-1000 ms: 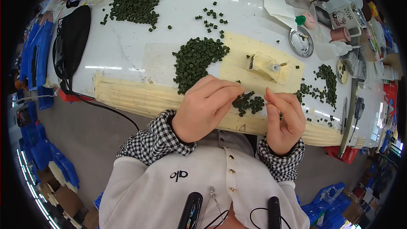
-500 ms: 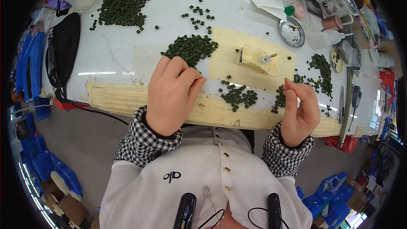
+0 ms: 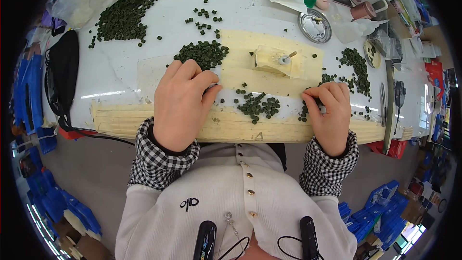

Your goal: Assembling or sorting small green plastic components at a factory workbench.

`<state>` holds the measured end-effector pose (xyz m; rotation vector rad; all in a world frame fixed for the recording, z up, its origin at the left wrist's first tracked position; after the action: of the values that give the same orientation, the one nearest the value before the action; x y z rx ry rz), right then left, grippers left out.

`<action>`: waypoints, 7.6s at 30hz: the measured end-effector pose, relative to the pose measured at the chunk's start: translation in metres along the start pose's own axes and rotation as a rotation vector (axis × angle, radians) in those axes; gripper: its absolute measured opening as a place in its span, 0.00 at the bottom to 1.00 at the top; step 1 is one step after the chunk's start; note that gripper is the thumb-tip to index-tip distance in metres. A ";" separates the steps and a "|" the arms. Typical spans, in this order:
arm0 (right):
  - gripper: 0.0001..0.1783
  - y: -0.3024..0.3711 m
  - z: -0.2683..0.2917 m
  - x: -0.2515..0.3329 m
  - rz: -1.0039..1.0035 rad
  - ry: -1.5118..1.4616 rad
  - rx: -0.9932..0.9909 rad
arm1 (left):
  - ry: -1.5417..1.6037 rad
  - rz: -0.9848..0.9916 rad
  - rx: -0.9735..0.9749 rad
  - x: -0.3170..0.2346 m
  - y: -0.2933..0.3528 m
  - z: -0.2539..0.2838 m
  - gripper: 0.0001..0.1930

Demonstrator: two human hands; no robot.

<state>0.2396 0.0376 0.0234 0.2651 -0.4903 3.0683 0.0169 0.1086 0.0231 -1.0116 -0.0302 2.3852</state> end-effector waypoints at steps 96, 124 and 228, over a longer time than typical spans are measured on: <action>0.15 0.002 -0.012 0.072 0.018 -1.067 0.053 | 1.385 0.168 -0.108 -0.002 0.022 -0.029 0.08; 0.18 0.007 -0.007 0.070 0.128 -0.850 -0.012 | 1.379 0.158 -0.044 -0.003 0.025 -0.032 0.09; 0.19 -0.002 0.008 0.080 0.205 -0.658 -0.051 | 1.330 0.123 -0.110 -0.002 0.024 -0.029 0.09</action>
<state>0.1620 0.0367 0.0452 1.3141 -0.6363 3.0877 0.0266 0.0818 -0.0014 -2.4563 0.3882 1.3717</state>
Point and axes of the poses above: each hand's wrist, its own y-axis away from the middle knuckle, its own z-axis out of the back of the hand, x = y × z, the point moved 8 cm from there along -y, towards the middle knuckle, and after that the axes turned 15 degrees about y, right-handed, at the moved point
